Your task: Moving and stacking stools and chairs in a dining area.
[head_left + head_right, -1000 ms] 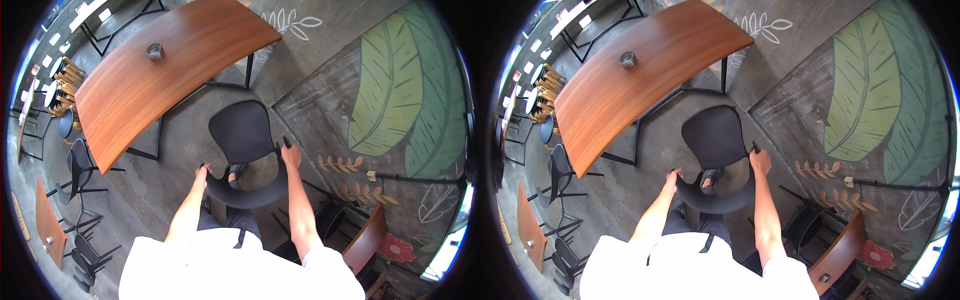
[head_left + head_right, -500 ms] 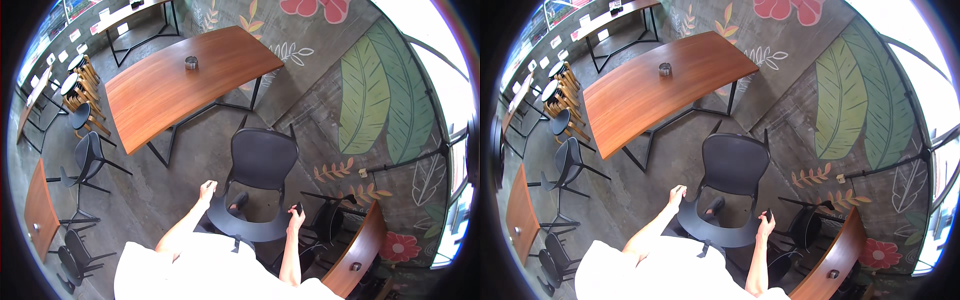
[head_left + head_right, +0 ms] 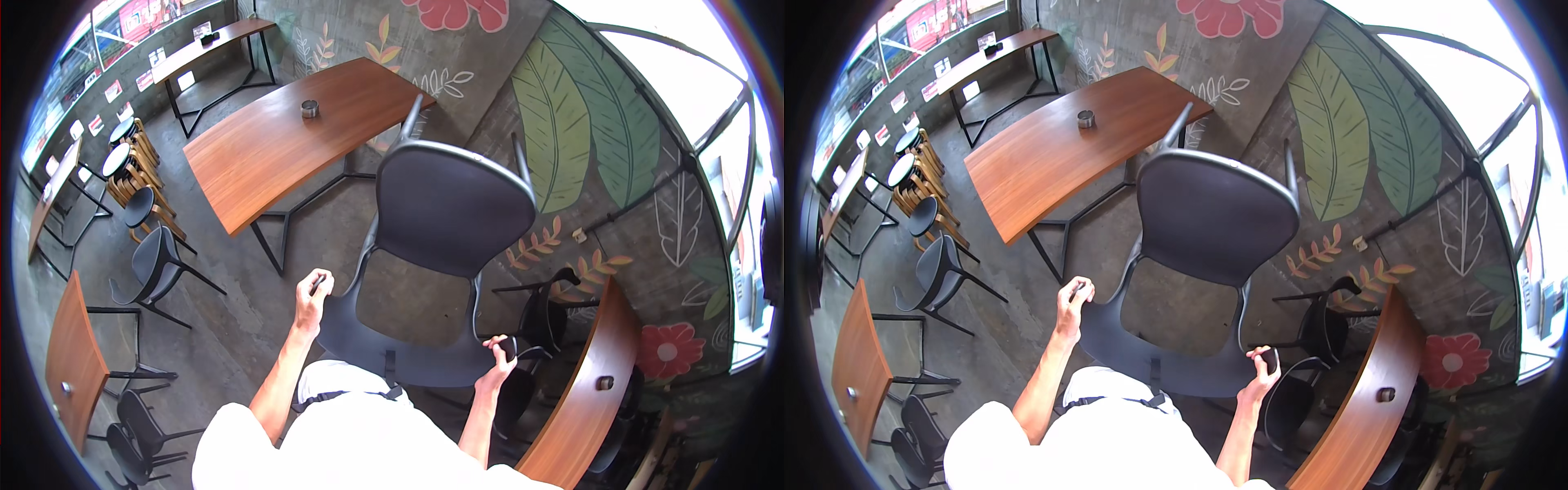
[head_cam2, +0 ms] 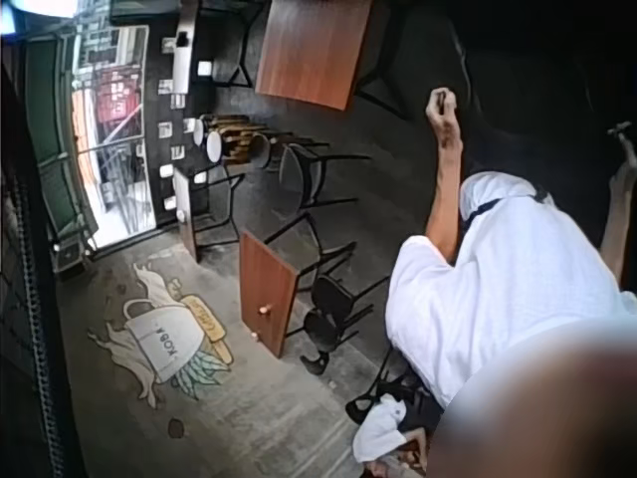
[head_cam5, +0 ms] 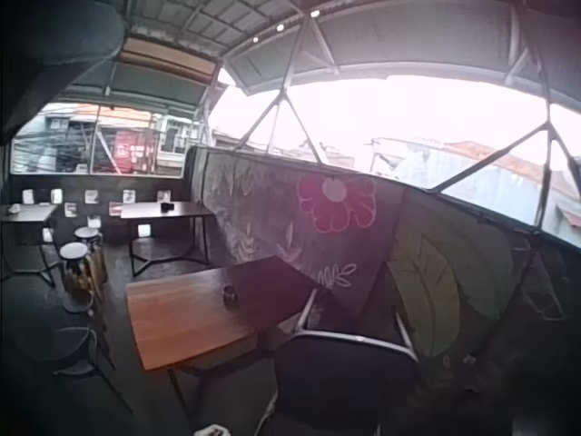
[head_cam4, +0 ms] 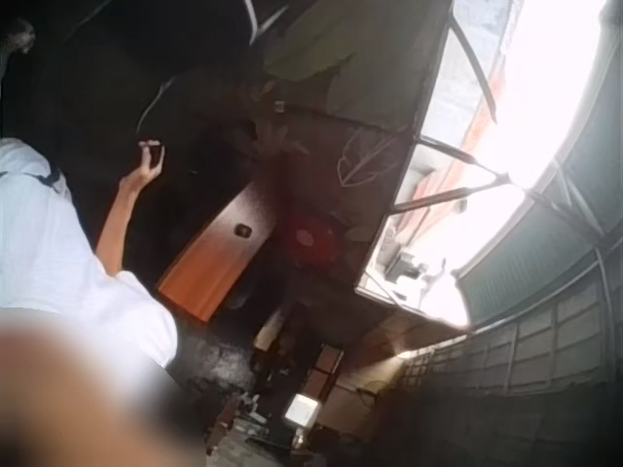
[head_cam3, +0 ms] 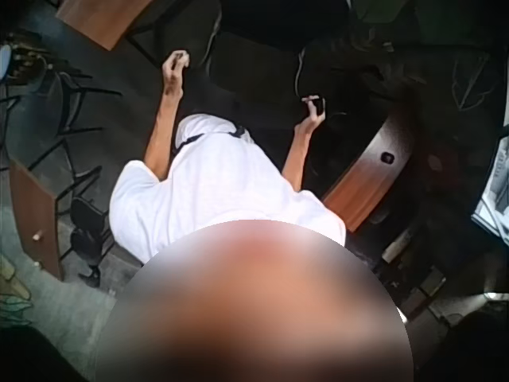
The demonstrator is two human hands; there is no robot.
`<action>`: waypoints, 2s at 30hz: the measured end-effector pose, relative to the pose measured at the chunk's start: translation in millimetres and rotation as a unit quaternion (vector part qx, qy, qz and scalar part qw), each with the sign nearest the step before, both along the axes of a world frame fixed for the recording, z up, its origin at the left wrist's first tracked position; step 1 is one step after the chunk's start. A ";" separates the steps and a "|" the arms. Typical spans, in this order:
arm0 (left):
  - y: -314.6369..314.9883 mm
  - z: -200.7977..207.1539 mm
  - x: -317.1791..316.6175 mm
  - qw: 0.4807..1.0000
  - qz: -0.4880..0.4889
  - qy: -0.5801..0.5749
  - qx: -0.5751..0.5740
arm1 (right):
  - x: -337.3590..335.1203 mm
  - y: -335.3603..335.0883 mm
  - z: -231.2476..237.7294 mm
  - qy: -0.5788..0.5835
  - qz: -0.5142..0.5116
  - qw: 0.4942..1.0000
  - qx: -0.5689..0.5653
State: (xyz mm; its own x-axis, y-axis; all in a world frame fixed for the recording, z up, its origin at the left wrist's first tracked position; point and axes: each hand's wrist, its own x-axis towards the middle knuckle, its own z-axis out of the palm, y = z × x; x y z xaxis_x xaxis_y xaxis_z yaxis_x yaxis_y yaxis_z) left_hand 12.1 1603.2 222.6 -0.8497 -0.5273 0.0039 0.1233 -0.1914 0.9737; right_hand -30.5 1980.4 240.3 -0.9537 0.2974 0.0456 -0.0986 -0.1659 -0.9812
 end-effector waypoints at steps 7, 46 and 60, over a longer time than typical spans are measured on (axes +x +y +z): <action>8.8 67.0 104.6 0.995 -0.053 0.086 0.001 | 113.6 5.1 43.5 0.074 -0.013 0.997 -0.036; -395.2 126.4 581.8 0.852 0.516 0.056 -0.070 | 295.2 -607.6 89.9 0.034 0.528 0.835 -0.147; -529.4 83.1 540.8 0.837 0.541 -0.073 0.018 | 225.7 -779.8 57.2 -0.113 0.592 0.796 -0.060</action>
